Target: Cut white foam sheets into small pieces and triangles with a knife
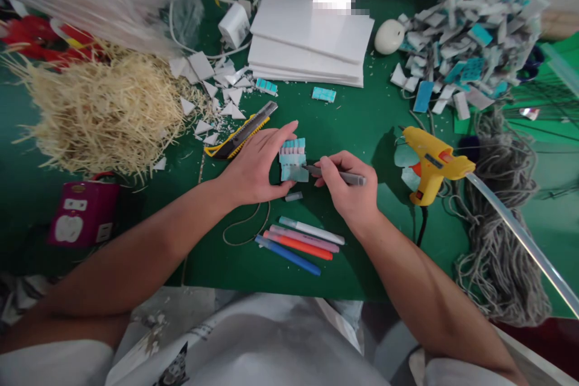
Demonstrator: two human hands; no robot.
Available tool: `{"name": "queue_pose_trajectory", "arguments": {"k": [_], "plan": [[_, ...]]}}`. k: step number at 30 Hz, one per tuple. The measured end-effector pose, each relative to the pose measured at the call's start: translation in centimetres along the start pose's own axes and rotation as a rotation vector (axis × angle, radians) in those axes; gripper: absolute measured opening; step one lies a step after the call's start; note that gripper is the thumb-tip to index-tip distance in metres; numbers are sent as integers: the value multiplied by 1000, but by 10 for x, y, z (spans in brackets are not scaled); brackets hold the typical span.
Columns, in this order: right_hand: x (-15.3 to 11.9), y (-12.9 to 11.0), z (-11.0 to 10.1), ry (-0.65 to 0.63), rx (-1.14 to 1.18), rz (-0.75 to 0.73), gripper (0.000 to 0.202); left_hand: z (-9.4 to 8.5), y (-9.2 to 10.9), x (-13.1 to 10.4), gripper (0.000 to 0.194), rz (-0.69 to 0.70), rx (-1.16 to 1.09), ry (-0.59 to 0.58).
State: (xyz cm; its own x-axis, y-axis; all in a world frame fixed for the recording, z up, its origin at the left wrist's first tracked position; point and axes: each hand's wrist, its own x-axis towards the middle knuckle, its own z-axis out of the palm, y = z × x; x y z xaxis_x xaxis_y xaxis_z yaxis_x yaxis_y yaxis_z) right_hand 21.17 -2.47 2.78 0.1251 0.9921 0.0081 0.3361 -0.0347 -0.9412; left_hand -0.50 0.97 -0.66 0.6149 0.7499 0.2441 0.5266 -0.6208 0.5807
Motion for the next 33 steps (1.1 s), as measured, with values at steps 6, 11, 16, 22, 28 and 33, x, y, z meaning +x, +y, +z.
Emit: {"name": "queue_pose_trajectory", "arguments": {"k": [6, 11, 16, 22, 28, 33], "plan": [[0, 2, 2, -44, -17, -37, 21, 1, 0, 0, 90, 1, -9, 12], [1, 3, 2, -46, -24, -48, 20, 2, 0, 0, 90, -5, -8, 9], [2, 4, 0, -60, -36, -63, 21, 2, -1, 0, 92, -7, -8, -1], [0, 1, 8, -82, -3, -105, 20, 1, 0, 1, 96, -16, -10, -9], [0, 0, 14, -110, 35, -84, 30, 2, 1, 0, 99, -33, -6, -11], [1, 0, 15, -119, 30, -37, 25, 1, 1, 1, 94, -21, -9, 1]]}}
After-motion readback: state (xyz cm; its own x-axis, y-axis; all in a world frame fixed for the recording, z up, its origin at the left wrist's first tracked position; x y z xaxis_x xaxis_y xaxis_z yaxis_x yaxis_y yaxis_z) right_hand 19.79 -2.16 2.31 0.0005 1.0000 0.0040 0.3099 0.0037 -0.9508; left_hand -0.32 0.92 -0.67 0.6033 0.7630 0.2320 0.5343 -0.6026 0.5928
